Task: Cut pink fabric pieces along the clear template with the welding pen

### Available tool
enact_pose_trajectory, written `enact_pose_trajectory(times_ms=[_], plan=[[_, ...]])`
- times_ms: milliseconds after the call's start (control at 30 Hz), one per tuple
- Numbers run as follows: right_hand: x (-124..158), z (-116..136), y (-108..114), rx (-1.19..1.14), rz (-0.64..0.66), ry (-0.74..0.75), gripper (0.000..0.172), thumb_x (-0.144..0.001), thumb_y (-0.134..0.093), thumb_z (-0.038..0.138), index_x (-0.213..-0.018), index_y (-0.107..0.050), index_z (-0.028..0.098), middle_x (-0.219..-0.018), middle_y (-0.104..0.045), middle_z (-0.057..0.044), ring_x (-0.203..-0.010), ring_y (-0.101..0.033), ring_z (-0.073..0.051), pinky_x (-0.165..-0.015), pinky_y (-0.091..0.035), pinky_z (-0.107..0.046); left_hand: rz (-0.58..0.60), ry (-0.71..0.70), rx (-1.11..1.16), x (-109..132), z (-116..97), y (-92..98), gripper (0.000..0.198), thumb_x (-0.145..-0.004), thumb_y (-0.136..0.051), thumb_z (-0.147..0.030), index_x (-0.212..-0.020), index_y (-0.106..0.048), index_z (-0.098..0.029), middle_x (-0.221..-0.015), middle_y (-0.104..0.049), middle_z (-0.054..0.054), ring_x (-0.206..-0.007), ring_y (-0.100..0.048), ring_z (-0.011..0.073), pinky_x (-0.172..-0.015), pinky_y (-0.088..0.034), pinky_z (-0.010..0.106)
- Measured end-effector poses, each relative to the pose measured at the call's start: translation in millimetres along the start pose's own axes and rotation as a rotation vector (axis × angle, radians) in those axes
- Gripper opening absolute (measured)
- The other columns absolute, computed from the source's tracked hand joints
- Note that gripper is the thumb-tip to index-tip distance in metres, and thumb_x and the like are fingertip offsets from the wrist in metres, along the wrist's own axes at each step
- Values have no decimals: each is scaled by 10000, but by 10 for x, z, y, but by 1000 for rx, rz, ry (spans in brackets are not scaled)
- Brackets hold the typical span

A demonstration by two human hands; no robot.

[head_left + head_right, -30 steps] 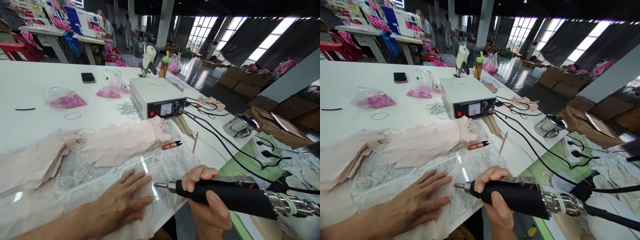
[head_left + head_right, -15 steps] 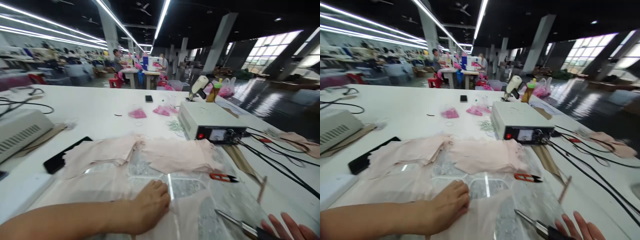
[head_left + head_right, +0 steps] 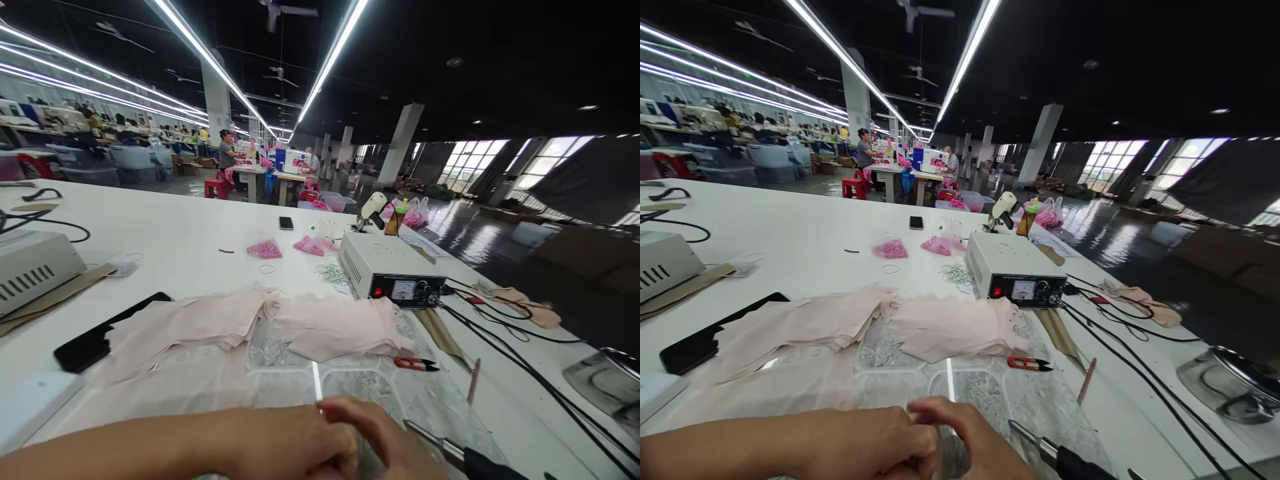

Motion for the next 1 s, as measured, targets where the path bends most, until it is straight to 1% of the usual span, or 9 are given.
enact_pose_trajectory(times_ms=[100, 233, 300, 367, 467, 567, 733, 833, 1000], plan=[[-213, 17, -231, -88, 55, -120, 485, -655, -823, 630, -989, -795, 279, -913, -751, -46, -859, -696, -243, -769, -569, -333, -59, 40, -12, 325, 1, 95, 214, -847, -662, -19, -895, -587, -214, -631, -470, -93, -536, -499, 86, -485, -370, 142], [-516, 249, -467, -84, 140, -23, 548, -760, -681, 706, -621, -666, 176, -539, -432, 39, -500, -379, -90, -442, -332, -198, -202, 167, -59, 881, 217, 326, 202, -845, -768, -156, -999, -664, -235, -626, -560, -100, -530, -540, 87, -499, -396, 138], [-763, 511, -436, 38, 80, 152, 553, -900, -562, 630, -596, -607, 170, -523, -387, 47, -458, -340, -80, -393, -285, -192, -313, 253, -142, 1193, 408, 524, 280, -867, -745, -180, -1126, -666, -250, -730, -647, -70, -577, -572, 109, -537, -412, 168], [-1024, 795, -375, 208, -33, 359, 468, -965, -547, 467, -608, -618, 174, -515, -424, 43, -445, -397, -92, -391, -330, -200, -447, 316, -253, 1518, 615, 741, 266, -928, -630, -165, -1185, -642, -235, -928, -704, -10, -717, -622, 140, -653, -446, 202], [-1368, 991, -366, 309, -186, 509, 234, -974, -535, 318, -901, -718, 192, -719, -625, -24, -632, -568, -148, -576, -487, -267, -605, 352, -456, 1970, 909, 915, 238, -986, -438, -140, -1089, -641, -211, -983, -664, 49, -838, -604, 190, -770, -428, 269], [-1525, 932, -649, 448, -163, 695, 231, -919, -525, 209, -1042, -720, 227, -849, -697, -63, -711, -634, -164, -611, -511, -279, -671, 326, -628, 2319, 1137, 761, 307, -1001, -357, -107, -1023, -643, -215, -861, -606, 50, -755, -543, 201, -748, -393, 294], [-1461, 482, -1249, 657, 29, 861, 279, -801, -507, 72, -914, -703, 236, -742, -697, -38, -629, -648, -156, -541, -483, -237, -615, 263, -740, 2602, 1290, 125, 366, -966, -363, -12, -1022, -622, -265, -777, -592, 5, -618, -487, 178, -635, -358, 280], [-1408, 320, -1358, 722, 92, 860, 295, -781, -506, 52, -945, -684, 222, -796, -718, -56, -658, -674, -168, -563, -502, -247, -589, 278, -756, 2644, 1258, -67, 331, -975, -422, -52, -1107, -611, -289, -784, -590, -2, -636, -501, 177, -640, -367, 284], [-1393, 285, -1357, 794, 190, 805, 250, -776, -540, 73, -926, -660, 234, -818, -730, -48, -679, -686, -173, -609, -526, -266, -581, 289, -764, 2659, 1147, -131, 256, -967, -498, -133, -1092, -631, -312, -770, -573, 2, -644, -504, 191, -626, -388, 305]])
Point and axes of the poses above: each hand's wrist, its own x-axis away from the middle knuckle, its own y-axis out of the back of the hand, z = x × y, the point moved 6 cm from there along -x, towards the middle knuckle
